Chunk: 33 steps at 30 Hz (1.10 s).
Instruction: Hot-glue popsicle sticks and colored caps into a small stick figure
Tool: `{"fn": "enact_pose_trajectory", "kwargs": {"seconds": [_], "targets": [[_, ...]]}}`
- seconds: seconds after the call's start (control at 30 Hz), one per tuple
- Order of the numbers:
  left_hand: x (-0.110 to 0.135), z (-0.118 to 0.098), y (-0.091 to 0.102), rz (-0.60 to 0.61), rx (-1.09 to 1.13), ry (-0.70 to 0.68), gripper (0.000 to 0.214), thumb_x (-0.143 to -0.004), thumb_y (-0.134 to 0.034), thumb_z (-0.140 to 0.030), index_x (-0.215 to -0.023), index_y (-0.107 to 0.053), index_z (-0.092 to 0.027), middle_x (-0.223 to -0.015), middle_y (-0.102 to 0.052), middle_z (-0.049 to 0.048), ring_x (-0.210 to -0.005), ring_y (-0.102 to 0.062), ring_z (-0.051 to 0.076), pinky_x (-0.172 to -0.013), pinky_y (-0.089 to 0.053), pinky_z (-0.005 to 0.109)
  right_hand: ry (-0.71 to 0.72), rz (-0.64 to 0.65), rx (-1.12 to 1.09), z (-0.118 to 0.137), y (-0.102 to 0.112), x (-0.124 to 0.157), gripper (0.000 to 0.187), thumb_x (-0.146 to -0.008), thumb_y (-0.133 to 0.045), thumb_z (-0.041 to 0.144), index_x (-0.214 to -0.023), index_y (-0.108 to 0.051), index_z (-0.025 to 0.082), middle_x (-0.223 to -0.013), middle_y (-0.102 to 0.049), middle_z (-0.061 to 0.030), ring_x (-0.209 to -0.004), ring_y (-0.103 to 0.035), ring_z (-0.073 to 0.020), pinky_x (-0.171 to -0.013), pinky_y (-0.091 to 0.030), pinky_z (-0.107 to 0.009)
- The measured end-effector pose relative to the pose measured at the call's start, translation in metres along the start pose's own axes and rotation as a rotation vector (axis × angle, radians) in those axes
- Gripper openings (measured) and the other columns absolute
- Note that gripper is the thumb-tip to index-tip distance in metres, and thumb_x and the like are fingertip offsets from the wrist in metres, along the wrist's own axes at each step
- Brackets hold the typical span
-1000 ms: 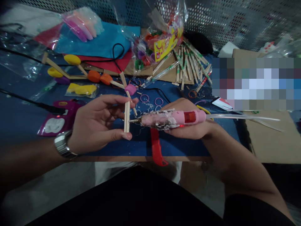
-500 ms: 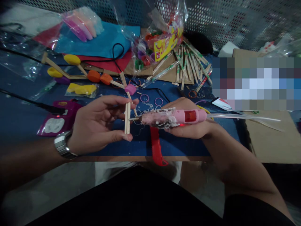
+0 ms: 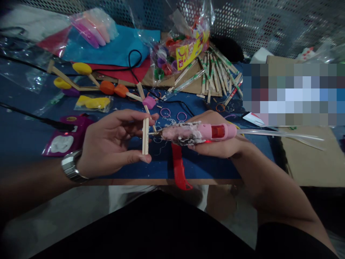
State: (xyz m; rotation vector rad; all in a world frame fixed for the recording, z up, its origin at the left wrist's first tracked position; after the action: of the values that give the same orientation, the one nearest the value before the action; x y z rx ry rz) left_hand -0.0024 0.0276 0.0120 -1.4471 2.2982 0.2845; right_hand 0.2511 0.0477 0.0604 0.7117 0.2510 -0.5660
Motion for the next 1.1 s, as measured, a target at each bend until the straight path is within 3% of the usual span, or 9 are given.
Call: {"fn": "enact_pose_trajectory", "kwargs": {"seconds": [0.3,0.57,0.73,0.83,1.1], "targets": [[0.0023,0.0005,0.0000,0.009,-0.036,-0.024,0.088,-0.066,-0.110,-0.036,-0.146,-0.073,-0.039,-0.143,-0.076,0.0081,-0.123,-0.079,0.040,-0.085,-0.078,0.052,-0.025,0.002,-0.028,-0.0019,0.0010,0.0025,0.051,-0.106,-0.070,0.026,-0.157,-0.068,0.031,-0.142,-0.083,-0.0059,-0.132,-0.079,-0.0199,-0.111,-0.062,-0.029],[0.0024,0.0009,0.0007,0.043,-0.077,-0.054,0.093,-0.065,-0.108,-0.036,-0.150,-0.070,-0.032,-0.142,-0.076,0.0048,-0.126,-0.077,0.043,-0.089,-0.075,0.049,0.007,-0.022,-0.020,-0.0021,0.0017,0.0014,0.048,-0.106,-0.071,0.025,-0.155,-0.069,0.028,-0.139,-0.084,-0.0067,-0.135,-0.078,-0.0194,-0.114,-0.061,-0.028],[0.0023,0.0006,-0.0005,0.012,-0.045,-0.030,0.089,-0.064,-0.110,-0.036,-0.145,-0.074,-0.039,-0.140,-0.076,0.0088,-0.122,-0.078,0.040,-0.085,-0.077,0.052,0.013,-0.018,0.160,-0.0003,0.0046,0.0035,0.049,-0.107,-0.071,0.028,-0.156,-0.068,0.032,-0.133,-0.086,-0.0044,-0.125,-0.082,-0.0192,-0.110,-0.064,-0.029],[0.0022,0.0004,-0.0011,0.012,-0.048,-0.043,0.089,-0.064,-0.110,-0.036,-0.145,-0.074,-0.037,-0.139,-0.076,0.0085,-0.119,-0.079,0.039,-0.084,-0.077,0.051,0.014,-0.043,0.197,-0.0020,0.0060,0.0057,0.047,-0.106,-0.071,0.031,-0.154,-0.070,0.031,-0.128,-0.087,-0.0045,-0.119,-0.084,-0.0201,-0.105,-0.066,-0.029],[0.0024,-0.0003,-0.0012,0.030,-0.093,-0.056,0.089,-0.066,-0.108,-0.041,-0.147,-0.072,-0.036,-0.140,-0.076,0.0077,-0.122,-0.078,0.042,-0.085,-0.076,0.051,0.032,-0.064,0.002,-0.0037,0.0025,0.0024,0.049,-0.104,-0.072,0.020,-0.153,-0.070,0.027,-0.140,-0.084,-0.0055,-0.136,-0.077,-0.0173,-0.118,-0.059,-0.027]]}}
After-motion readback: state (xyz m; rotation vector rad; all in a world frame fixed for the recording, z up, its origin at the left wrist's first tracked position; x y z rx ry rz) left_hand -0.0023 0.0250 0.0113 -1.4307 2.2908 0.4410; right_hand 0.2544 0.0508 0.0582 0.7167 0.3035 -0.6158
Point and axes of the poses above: each hand's wrist, its own x-axis away from the middle knuckle, its own y-axis out of the back of the hand, z = x × y, the point moved 4 cm from there along -x, towards the middle knuckle
